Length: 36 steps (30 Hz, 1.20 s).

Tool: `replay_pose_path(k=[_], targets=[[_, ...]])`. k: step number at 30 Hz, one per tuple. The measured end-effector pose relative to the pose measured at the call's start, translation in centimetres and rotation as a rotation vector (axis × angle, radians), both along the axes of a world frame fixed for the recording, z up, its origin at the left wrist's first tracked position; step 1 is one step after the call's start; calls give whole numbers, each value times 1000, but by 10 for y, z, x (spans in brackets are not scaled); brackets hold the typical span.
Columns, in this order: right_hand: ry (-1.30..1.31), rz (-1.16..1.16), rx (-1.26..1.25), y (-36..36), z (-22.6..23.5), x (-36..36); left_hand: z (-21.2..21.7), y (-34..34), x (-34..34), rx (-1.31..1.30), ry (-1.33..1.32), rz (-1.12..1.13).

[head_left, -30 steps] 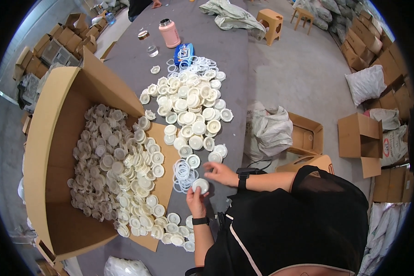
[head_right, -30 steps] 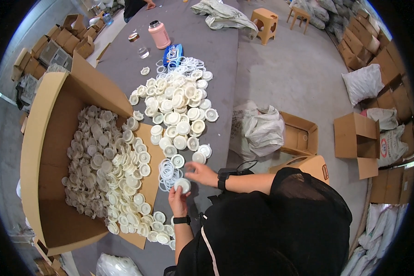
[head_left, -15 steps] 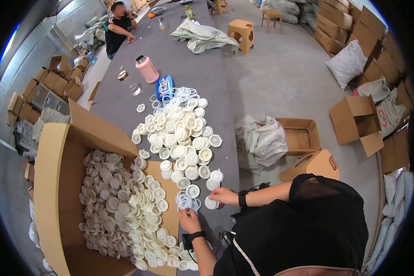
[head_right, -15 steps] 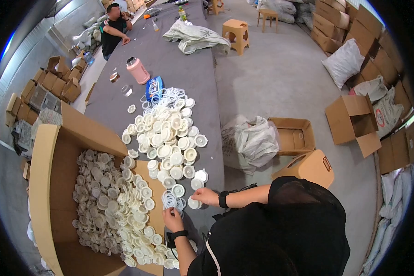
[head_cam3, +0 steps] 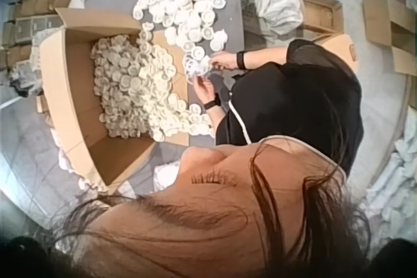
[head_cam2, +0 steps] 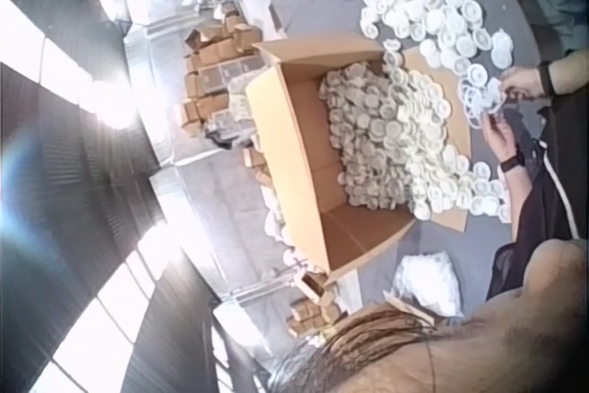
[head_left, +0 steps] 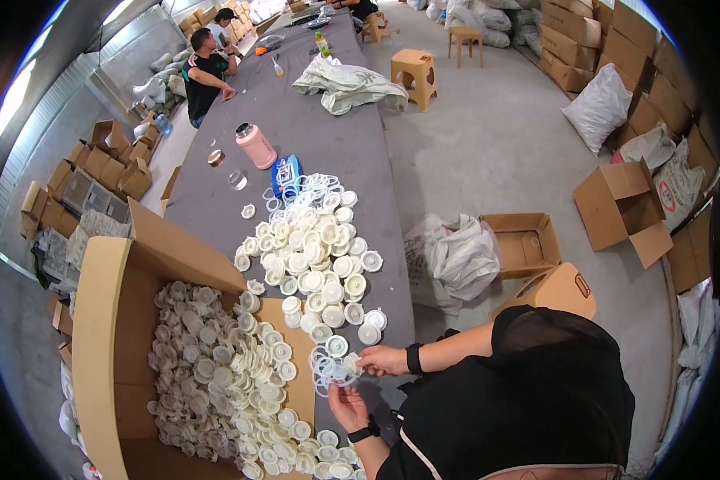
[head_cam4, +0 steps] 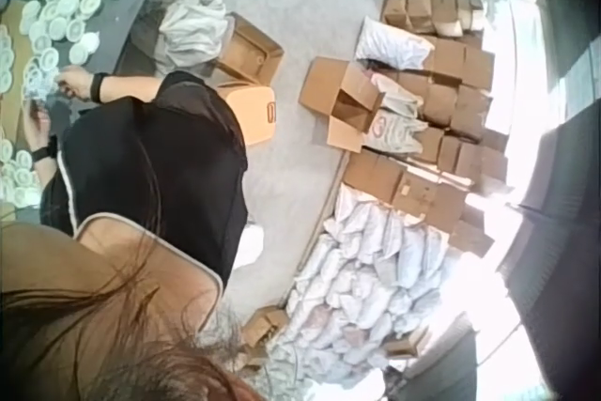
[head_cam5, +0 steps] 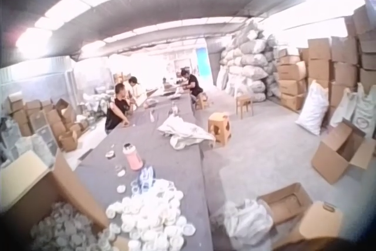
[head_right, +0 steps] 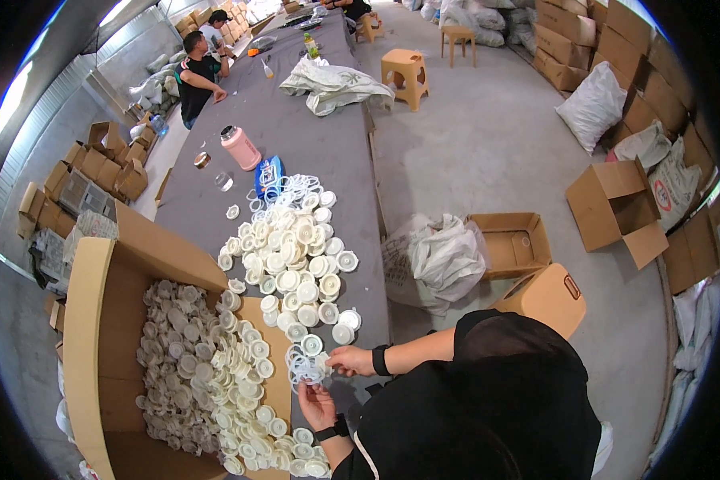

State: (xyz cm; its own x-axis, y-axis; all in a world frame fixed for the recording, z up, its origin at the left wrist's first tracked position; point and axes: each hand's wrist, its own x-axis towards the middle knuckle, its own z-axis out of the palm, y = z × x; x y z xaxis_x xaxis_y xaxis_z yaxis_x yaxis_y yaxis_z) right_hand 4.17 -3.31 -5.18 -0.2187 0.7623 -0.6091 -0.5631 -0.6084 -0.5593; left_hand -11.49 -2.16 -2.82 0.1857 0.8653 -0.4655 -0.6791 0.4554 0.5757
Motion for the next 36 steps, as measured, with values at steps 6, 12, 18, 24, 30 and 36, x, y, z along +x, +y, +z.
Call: replay_pose_path(k=[6, 12, 18, 24, 30, 36], targets=[[154, -5, 90, -1, 17, -6, 11, -12, 16, 48, -41, -111], [126, 3, 13, -9, -2, -4, 3, -9, 9, 119, 206, -37], [310, -47, -267, -5, -2, -16, 0, -17, 6, 60, 166, 116], [497, -217, -239, 28, -20, -40, -7, -33, 0, 27, 275, -50], [-19, -217, -2, 36, -26, -56, -2, -46, -11, 150, 414, 56], [-564, -54, 269, 36, -22, -46, -1, -36, -13, 164, 485, 142]])
